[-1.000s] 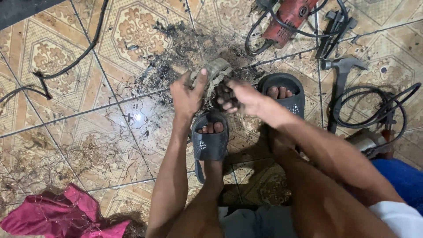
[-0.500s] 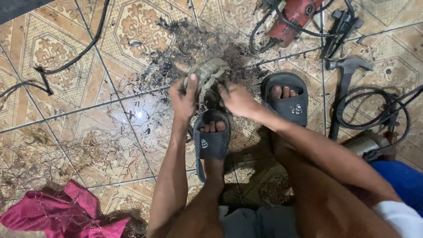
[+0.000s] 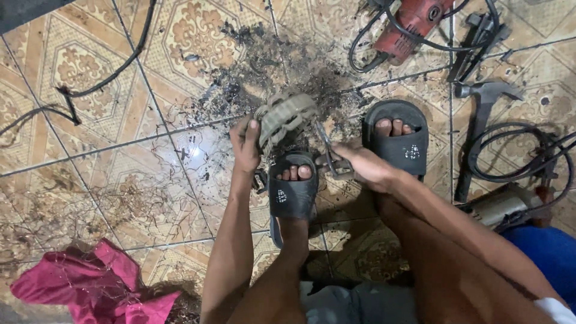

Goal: Extracting copper wire from a motor stator using pliers while sitting on the floor.

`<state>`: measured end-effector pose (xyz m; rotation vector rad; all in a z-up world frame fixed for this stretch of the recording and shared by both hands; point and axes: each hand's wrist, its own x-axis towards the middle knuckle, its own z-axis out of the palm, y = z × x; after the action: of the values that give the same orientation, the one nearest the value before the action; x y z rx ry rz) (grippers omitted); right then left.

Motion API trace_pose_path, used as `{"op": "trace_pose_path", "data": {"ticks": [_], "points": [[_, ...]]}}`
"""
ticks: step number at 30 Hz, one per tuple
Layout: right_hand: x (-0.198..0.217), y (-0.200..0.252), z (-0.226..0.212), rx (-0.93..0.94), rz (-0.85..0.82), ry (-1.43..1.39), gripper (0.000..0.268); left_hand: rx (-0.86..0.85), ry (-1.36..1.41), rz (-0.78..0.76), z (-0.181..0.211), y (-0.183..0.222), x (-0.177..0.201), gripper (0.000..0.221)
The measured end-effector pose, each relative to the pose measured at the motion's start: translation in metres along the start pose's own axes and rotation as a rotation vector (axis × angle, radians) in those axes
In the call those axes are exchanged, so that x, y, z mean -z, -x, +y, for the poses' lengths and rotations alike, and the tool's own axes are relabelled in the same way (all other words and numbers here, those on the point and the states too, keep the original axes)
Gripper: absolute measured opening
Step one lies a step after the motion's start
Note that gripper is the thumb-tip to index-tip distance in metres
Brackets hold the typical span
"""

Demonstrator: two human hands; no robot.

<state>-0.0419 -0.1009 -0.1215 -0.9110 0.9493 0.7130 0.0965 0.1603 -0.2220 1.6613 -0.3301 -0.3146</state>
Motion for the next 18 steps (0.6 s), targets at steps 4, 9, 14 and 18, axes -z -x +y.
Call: {"op": "trace_pose_path", "data": {"ticks": [4,9,14,18], "points": [[0.0,-0.002,0.0,-0.016,-0.043,0.155,0.066,0.048,-0.152,0.013,0.083,-0.014,-0.009,0.035],[-0.008,0.022,-0.014,0.008,-0.115,0.307,0.07,0.179,-0.581,-0.224,0.192,-0.067,-0.053,0.057],[0.002,0.014,-0.004,0.016,-0.087,0.339,0.062,0.656,-0.893,-0.487,0.205,-0.08,-0.07,0.06],[0.0,0.017,-0.009,-0.04,-0.013,0.307,0.066,-0.018,-1.224,0.009,0.16,-0.077,-0.075,0.059]]}}
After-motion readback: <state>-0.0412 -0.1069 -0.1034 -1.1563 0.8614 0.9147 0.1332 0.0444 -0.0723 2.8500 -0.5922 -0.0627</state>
